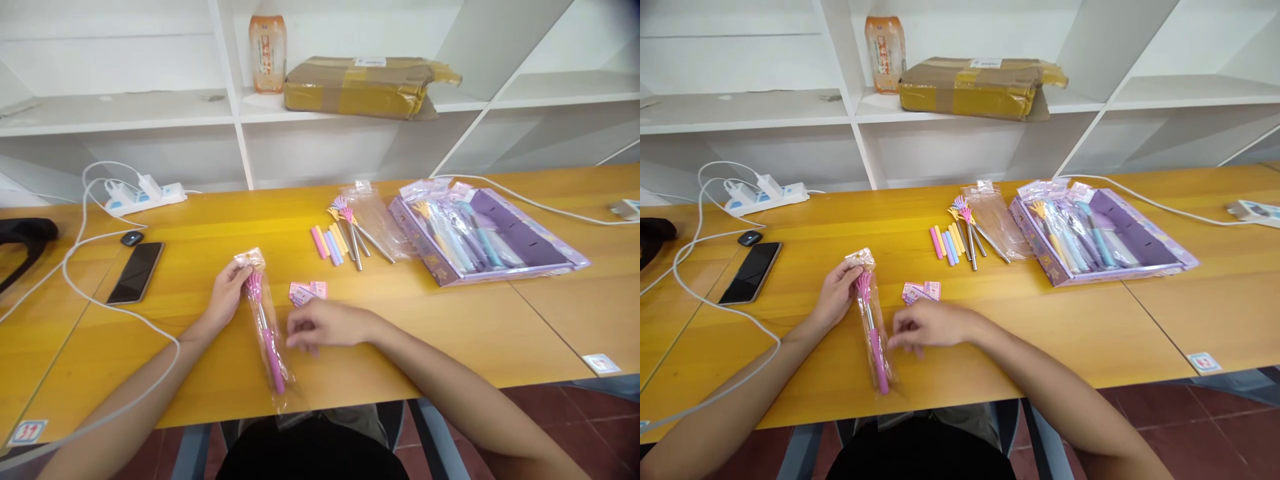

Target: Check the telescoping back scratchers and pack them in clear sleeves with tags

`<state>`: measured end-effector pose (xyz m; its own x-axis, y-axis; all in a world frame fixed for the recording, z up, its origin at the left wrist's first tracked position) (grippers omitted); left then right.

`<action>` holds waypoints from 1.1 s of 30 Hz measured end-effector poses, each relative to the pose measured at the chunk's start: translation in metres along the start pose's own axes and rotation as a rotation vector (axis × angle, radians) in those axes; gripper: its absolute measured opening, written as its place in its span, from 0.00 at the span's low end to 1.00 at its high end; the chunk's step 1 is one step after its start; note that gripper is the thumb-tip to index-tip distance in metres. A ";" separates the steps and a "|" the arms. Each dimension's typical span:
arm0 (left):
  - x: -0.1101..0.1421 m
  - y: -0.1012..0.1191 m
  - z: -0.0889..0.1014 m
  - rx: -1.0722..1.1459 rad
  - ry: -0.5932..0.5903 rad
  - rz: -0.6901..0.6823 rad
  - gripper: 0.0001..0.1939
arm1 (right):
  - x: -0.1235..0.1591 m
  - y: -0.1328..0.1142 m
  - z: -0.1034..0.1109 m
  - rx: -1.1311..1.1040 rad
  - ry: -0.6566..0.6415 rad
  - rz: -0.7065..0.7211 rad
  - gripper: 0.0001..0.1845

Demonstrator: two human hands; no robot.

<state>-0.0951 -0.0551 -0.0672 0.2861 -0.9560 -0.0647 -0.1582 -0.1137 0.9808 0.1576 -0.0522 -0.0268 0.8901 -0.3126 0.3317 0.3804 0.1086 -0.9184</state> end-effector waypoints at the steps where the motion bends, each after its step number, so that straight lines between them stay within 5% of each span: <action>1: 0.000 -0.003 0.001 -0.040 -0.019 -0.003 0.18 | 0.002 0.001 0.010 0.154 0.173 0.022 0.14; 3: 0.001 -0.006 0.003 -0.101 -0.041 0.010 0.22 | 0.006 0.006 0.028 0.438 0.468 0.029 0.15; 6: 0.004 -0.006 0.004 -0.187 -0.066 0.069 0.30 | 0.008 0.018 0.043 0.671 0.616 -0.045 0.22; 11: 0.014 0.003 -0.002 -0.391 -0.147 0.019 0.35 | 0.003 0.031 0.047 0.628 0.575 -0.074 0.17; 18: 0.035 0.003 -0.014 -0.427 -0.349 0.048 0.29 | -0.001 0.034 0.059 0.378 0.610 0.060 0.04; 23: 0.037 0.001 -0.016 -0.443 -0.397 0.062 0.26 | 0.001 0.025 0.054 0.094 0.826 0.186 0.09; 27: 0.038 0.001 -0.019 -0.380 -0.442 0.100 0.27 | -0.005 0.019 0.035 -0.229 0.672 0.243 0.16; 29: 0.040 0.000 -0.021 -0.330 -0.483 0.106 0.26 | -0.011 0.019 0.026 -0.212 0.629 0.268 0.17; 33: 0.041 0.000 -0.025 -0.239 -0.524 0.091 0.24 | -0.021 0.027 0.020 -0.115 0.740 0.292 0.13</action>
<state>-0.0597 -0.0880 -0.0649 -0.2346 -0.9721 -0.0006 0.0745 -0.0186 0.9970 0.1545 -0.0242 -0.0543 0.5368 -0.8355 -0.1176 0.0933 0.1973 -0.9759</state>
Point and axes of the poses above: each hand's wrist, its own x-axis away from the middle knuckle, its own z-axis out of the back of the hand, y = z × x, the point moved 1 cm from there along -x, towards the middle knuckle, and after that the axes turned 7 degrees about -z, right-handed, at the moved point
